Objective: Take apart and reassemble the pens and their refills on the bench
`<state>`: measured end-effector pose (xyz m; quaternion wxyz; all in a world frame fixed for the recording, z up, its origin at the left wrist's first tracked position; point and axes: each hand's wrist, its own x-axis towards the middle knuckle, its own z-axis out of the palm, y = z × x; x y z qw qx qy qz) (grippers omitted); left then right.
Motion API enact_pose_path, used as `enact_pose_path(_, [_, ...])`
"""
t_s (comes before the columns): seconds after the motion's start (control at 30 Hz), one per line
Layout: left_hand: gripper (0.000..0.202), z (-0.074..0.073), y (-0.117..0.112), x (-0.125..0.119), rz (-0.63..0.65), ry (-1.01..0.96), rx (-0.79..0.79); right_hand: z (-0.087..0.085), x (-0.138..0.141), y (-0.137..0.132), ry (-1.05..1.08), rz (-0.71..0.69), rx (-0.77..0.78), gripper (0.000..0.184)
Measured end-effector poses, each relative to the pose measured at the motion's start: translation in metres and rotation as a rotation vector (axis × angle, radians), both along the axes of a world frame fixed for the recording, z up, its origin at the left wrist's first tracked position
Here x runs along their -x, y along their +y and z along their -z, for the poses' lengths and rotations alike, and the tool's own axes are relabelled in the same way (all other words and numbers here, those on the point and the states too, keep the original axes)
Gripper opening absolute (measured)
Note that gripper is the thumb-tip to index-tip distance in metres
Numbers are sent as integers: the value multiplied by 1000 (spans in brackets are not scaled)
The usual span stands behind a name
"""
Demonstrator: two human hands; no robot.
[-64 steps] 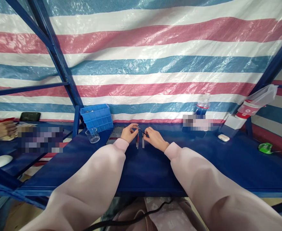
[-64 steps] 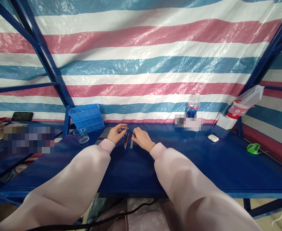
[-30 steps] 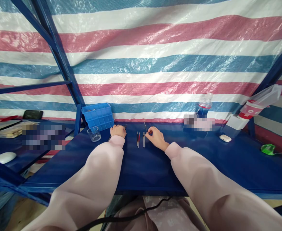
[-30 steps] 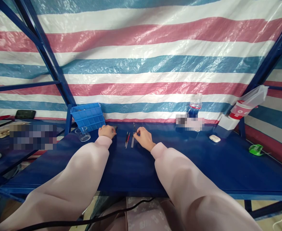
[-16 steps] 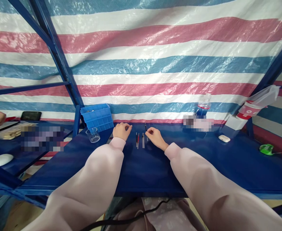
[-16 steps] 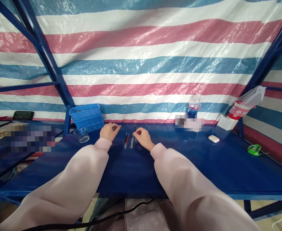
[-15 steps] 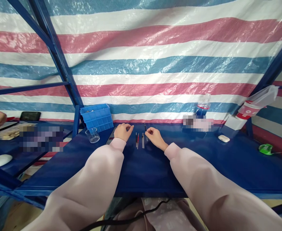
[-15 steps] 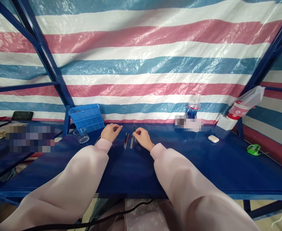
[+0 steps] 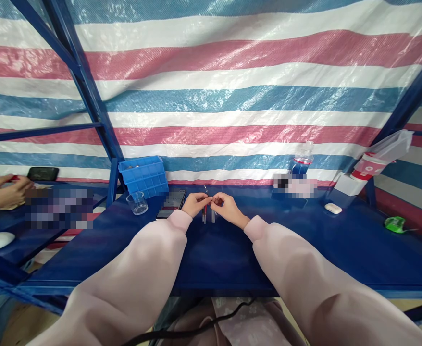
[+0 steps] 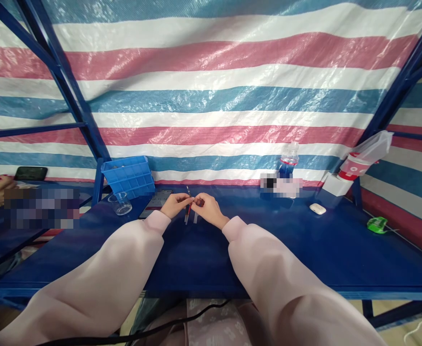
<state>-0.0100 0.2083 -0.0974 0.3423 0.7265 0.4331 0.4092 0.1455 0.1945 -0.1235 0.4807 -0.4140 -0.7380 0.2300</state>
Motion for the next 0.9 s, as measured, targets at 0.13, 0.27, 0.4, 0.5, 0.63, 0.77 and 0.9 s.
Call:
enact_pose_path(0.13, [30,-2,2,3,-133,69,-16,-1,0,0,-26,-4,-10,18])
enact_pose_path(0.27, [27,-2,6,10,-357,362,-26,1,-2,2,-41,55,-32,17])
enact_pose_path(0.4, [23,1,10,13,-400,638,68,1,-7,4,-83,166,-11,14])
enact_pose_path(0.5, [23,5,10,13,-380,730,100,-2,-11,5,-133,250,35,13])
enact_pose_path(0.63, [23,7,7,12,-369,777,92,-9,-26,15,-206,376,78,13])
enact_pose_path(0.77, [22,9,5,10,-385,774,86,-11,-65,34,-249,591,183,19])
enact_pose_path(0.9, [22,11,6,9,-392,749,66,-5,-123,46,-334,791,300,24])
